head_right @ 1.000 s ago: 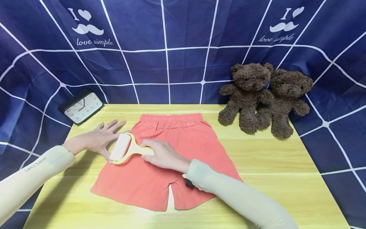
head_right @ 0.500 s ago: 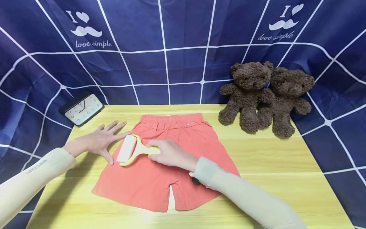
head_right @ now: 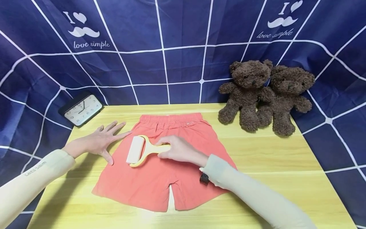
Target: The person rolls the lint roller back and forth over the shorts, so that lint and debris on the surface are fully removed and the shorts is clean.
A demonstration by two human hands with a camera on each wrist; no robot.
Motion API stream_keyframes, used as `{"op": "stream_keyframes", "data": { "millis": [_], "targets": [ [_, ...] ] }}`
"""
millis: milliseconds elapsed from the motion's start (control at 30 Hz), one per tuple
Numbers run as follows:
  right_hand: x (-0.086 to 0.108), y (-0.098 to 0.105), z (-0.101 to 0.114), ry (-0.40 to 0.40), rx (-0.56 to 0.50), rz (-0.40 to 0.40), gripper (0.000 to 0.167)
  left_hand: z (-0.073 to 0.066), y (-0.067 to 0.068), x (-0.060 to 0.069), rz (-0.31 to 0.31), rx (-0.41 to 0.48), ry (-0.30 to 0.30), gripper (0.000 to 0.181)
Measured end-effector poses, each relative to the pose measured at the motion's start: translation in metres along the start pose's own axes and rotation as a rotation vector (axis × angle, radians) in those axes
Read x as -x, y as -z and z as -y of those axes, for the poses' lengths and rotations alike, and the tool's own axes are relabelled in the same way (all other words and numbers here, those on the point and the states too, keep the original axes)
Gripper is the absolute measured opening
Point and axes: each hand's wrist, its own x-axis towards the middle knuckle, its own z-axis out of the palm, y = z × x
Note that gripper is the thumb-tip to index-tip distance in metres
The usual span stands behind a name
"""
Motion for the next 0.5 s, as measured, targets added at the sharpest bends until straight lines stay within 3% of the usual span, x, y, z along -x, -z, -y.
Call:
{"op": "stream_keyframes", "data": {
  "millis": [267, 500],
  "targets": [
    [0.010, 0.019, -0.006, -0.020, -0.010, 0.040, 0.031, 0.001, -0.002, 0.000, 0.000, -0.008, 0.017, 0.139],
    [0.022, 0.040, -0.017, -0.004, 0.043, 0.046, 0.030, 0.000, -0.001, 0.000, 0.001, -0.007, 0.019, 0.138]
  ]
}}
